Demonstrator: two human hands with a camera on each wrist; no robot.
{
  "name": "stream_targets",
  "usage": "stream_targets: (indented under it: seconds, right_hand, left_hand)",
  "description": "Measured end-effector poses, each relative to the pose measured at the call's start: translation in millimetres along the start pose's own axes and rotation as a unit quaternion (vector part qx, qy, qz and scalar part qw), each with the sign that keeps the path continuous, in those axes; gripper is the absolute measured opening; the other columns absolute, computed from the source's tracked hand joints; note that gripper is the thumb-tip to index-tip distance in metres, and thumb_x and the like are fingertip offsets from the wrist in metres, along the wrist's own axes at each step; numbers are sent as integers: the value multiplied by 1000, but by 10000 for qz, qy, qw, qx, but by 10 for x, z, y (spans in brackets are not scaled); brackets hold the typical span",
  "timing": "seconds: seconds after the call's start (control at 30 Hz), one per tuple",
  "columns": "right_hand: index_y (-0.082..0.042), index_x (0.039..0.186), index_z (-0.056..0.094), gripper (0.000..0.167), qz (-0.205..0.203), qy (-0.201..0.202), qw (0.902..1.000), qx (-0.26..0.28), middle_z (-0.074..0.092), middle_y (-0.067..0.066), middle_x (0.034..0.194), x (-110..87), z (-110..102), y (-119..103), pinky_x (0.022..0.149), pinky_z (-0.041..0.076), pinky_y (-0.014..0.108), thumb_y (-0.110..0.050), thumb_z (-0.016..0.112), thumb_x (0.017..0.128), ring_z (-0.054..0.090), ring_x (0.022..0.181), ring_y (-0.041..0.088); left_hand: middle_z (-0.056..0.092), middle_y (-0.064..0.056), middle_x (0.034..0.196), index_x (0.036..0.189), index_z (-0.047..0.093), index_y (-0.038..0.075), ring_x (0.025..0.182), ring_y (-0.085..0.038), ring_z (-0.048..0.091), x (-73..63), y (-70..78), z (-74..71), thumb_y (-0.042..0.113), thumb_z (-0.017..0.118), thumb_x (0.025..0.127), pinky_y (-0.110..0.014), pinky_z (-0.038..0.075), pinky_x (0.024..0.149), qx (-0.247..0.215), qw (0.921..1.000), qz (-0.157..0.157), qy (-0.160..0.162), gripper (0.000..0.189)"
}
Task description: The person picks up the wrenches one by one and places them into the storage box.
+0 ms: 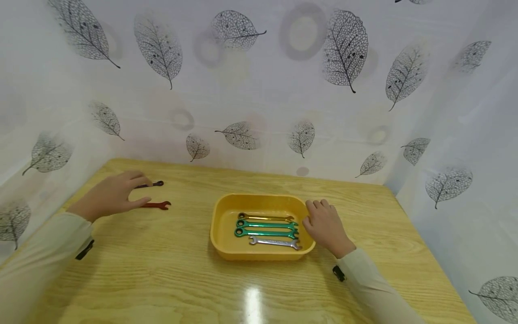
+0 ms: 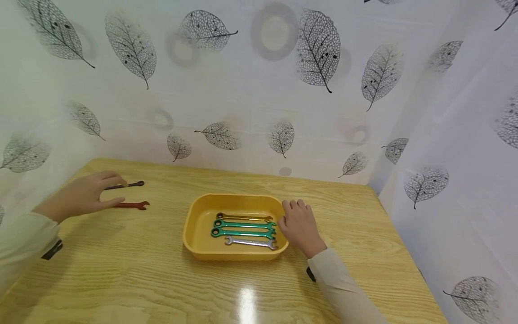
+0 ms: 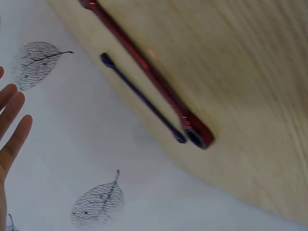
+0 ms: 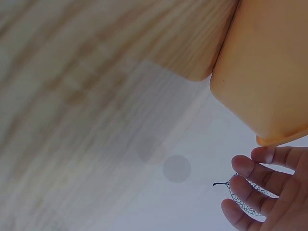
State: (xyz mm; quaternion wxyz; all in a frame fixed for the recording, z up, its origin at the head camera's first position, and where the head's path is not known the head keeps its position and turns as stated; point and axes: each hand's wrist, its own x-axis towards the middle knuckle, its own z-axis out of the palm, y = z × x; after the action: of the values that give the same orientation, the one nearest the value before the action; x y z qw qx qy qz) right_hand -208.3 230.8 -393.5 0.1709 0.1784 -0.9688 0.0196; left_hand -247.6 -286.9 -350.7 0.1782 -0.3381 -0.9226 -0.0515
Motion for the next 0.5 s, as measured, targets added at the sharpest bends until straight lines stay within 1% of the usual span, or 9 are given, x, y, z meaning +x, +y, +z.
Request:
stream_targets:
  seconds: [0.07,0.17,0.37,0.5]
  right_hand:
    - [-8,82,47,8,-8,6,10000,-5,40,3,67,-3,-4,1,58,26,29,-11,54,83,34,64,21]
    - [-7,82,48,7,-14,10,10000,4,41,3,67,-7,-8,0,58,26,30,-11,54,83,33,64,21]
    - [-7,85,50,7,18,-18,10000,41,43,4,68,-7,1,-3,59,27,30,-11,55,83,35,65,21]
    - [-7,85,50,7,12,-4,10000,56,43,4,68,1,4,-1,59,28,30,-11,55,83,35,65,21]
  left_hand:
    - [61,-5,98,100,66,12,73,-15,59,-46,-30,34,28,76,76,-34,49,59,-34,9997,-158,-197,31]
    - [62,-8,101,100,65,11,75,-18,61,-95,-67,82,28,76,76,-34,50,60,-48,9990,-258,-363,31]
    - [62,-9,100,100,65,9,75,-20,62,-119,-103,140,27,76,76,-35,50,60,-106,9985,-215,-491,32]
    - [61,-9,100,101,64,9,75,-19,62,-126,-142,185,26,76,77,-35,51,62,-183,9970,-266,-707,32]
